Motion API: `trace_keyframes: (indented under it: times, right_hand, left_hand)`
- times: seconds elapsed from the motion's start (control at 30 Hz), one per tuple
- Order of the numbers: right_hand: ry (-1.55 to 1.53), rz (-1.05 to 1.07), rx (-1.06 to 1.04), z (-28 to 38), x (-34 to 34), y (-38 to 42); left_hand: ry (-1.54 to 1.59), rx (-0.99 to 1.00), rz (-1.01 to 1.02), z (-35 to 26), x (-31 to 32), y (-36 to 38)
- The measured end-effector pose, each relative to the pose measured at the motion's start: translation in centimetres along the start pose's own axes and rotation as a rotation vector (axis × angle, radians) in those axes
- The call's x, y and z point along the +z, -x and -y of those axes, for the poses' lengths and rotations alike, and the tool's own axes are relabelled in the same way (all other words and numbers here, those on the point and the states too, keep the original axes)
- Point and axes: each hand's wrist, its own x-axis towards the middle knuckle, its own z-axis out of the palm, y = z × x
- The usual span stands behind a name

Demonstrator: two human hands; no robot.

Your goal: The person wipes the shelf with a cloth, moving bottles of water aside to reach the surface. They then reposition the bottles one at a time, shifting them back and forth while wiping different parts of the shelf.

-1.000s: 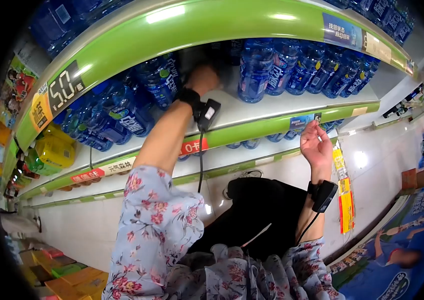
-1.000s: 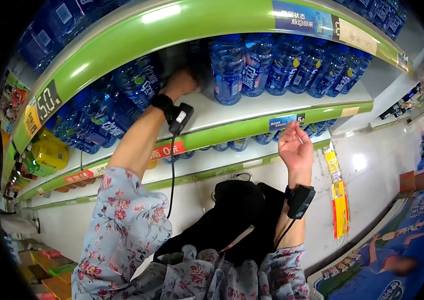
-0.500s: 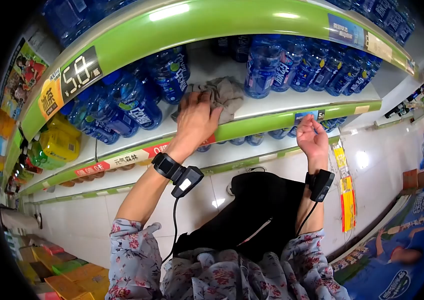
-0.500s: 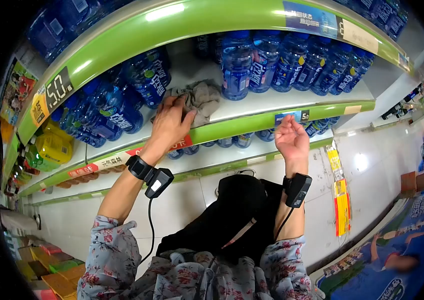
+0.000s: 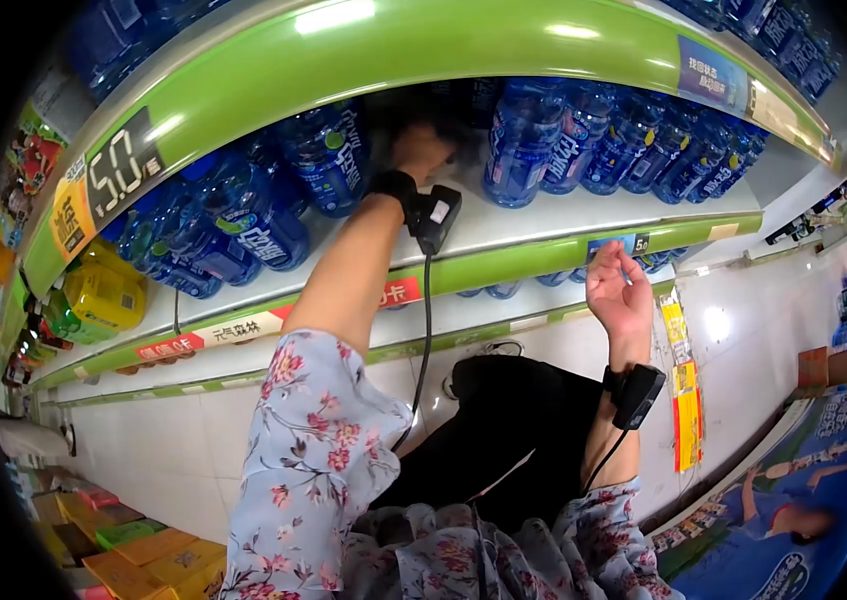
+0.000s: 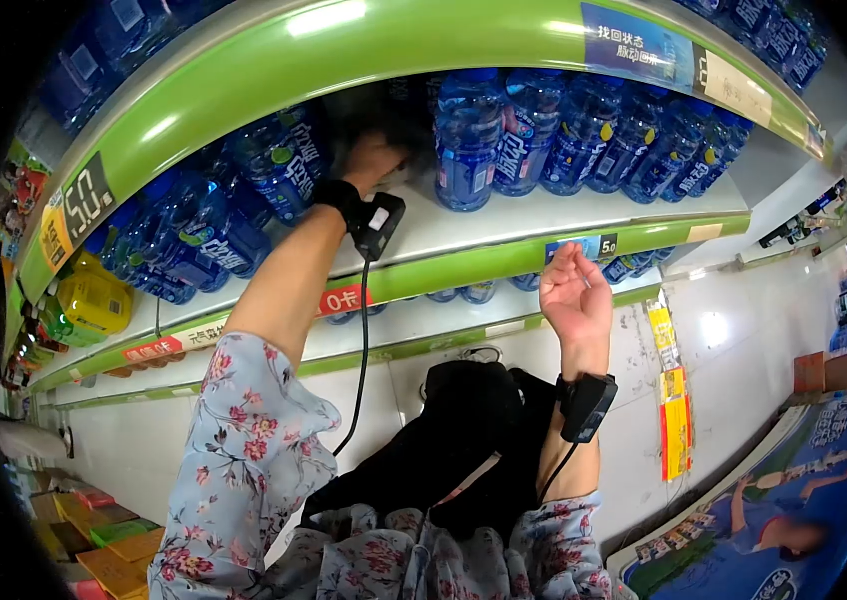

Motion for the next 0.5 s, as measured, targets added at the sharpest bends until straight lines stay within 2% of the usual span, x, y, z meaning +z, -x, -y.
trace_keyframes:
  times: [0.07, 0.1, 0.2, 0.23, 0.33, 0.47, 0.5]
  right_hand:
    - [-0.004, 0.025, 0.024, 0.0, 0.1, -0.1]
    - [-0.009, 0.042, 0.037, 0.1, 0.0, -0.1]
    - [-0.020, 0.056, 0.037, 0.1, 0.1, 0.0]
    - [-0.022, 0.061, 0.036, 0.2, 0.1, 0.1]
    - [-0.031, 0.084, 0.040, 0.4, 0.1, 0.0]
    - [-0.044, 0.077, 0.032, 0.4, 0.1, 0.3]
    - [-0.047, 0.088, 0.040, 0.4, 0.1, 0.3]
  left_hand:
    - [0.090, 0.076, -0.067, 1.8, 0.6, -2.0]
    - [0.019, 0.055, -0.254, 2.9, 2.2, -3.7]
    - [-0.265, 0.020, -0.211, 3.1, 0.4, -6.3]
    - [-0.310, 0.151, -0.388, 3.9, 0.6, -5.9]
    - [-0.296, 0.013, -0.416, 3.9, 0.6, -7.8]
    - [-0.555, 0.075, -0.524, 4.1, 0.8, -7.6]
    - [-0.520, 0.071, -0.483, 4.0, 0.6, -7.7]
